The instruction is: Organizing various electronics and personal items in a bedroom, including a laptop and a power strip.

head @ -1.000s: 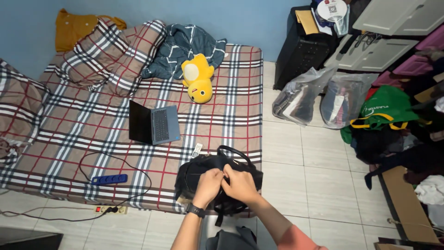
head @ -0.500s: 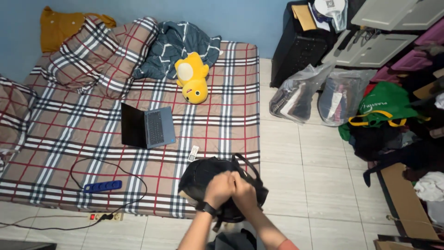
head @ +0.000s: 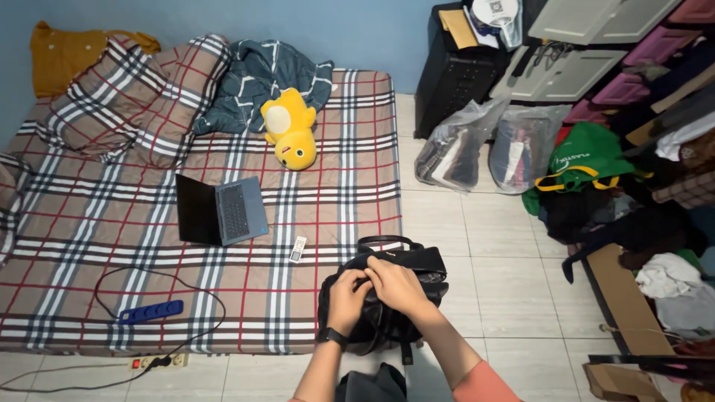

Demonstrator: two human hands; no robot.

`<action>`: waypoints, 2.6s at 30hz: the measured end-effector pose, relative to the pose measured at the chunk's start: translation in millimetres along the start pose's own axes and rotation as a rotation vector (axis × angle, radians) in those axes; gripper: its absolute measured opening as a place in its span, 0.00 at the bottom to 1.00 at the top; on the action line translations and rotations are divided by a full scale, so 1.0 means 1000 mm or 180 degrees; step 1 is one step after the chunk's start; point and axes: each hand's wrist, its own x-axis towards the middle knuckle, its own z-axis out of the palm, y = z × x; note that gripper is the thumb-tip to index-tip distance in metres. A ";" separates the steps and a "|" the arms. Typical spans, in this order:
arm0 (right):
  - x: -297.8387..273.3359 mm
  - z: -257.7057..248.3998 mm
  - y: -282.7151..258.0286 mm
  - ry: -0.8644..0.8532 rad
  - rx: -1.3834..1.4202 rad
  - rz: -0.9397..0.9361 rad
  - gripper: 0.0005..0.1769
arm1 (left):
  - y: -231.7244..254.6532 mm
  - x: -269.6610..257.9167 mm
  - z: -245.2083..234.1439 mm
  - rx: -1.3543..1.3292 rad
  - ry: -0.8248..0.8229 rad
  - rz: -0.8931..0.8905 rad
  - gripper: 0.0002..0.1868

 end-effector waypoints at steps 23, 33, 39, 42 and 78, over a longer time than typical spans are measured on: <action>0.019 0.027 0.147 0.1041 0.2439 0.0815 0.16 | 0.125 0.006 -0.057 0.1151 0.0827 0.1585 0.03; 0.023 -0.005 -0.018 0.0990 0.1561 0.0013 0.14 | 0.117 0.006 -0.070 0.1505 0.0441 0.1269 0.18; 0.011 -0.031 -0.018 0.1077 0.1275 0.0283 0.13 | 0.090 0.005 -0.006 0.1113 0.0439 0.1052 0.05; 0.004 -0.046 -0.007 0.1273 0.1397 0.0733 0.13 | 0.114 0.007 0.007 0.1028 0.0679 0.1412 0.03; -0.036 -0.180 0.161 0.0815 0.0465 0.0128 0.12 | 0.212 0.134 0.155 0.3261 -0.2162 0.4259 0.06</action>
